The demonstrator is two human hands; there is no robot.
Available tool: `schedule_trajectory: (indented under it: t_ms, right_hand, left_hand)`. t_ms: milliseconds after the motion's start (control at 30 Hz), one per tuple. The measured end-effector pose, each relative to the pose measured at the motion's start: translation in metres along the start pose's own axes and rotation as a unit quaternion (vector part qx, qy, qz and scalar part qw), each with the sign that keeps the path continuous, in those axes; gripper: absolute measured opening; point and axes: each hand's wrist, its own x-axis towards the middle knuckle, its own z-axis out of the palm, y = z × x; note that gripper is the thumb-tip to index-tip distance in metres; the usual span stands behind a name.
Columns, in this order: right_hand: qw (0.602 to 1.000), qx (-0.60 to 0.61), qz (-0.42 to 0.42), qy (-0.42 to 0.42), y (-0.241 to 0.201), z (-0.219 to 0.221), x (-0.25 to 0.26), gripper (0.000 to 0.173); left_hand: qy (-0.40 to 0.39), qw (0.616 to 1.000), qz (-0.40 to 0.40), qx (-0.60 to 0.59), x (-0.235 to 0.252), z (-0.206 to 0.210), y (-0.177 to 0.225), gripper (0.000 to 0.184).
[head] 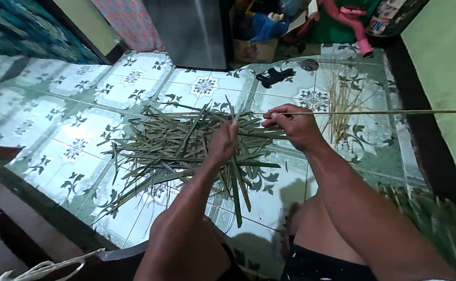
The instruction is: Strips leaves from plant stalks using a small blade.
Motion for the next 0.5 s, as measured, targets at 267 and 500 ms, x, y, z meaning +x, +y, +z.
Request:
schedule_trajectory:
  t_ms: [267, 500]
  right_hand:
    - [0.998, -0.018, -0.06, 0.004, -0.001, -0.006, -0.004, 0.019]
    - [0.996, 0.07, 0.013, 0.052, 0.002, 0.0, 0.0, 0.018]
  left_hand:
    - [-0.041, 0.996, -0.077, -0.029, 0.006, -0.006, -0.01, 0.059]
    - [0.042, 0.997, -0.02, -0.062, 0.001, -0.007, 0.011, 0.055]
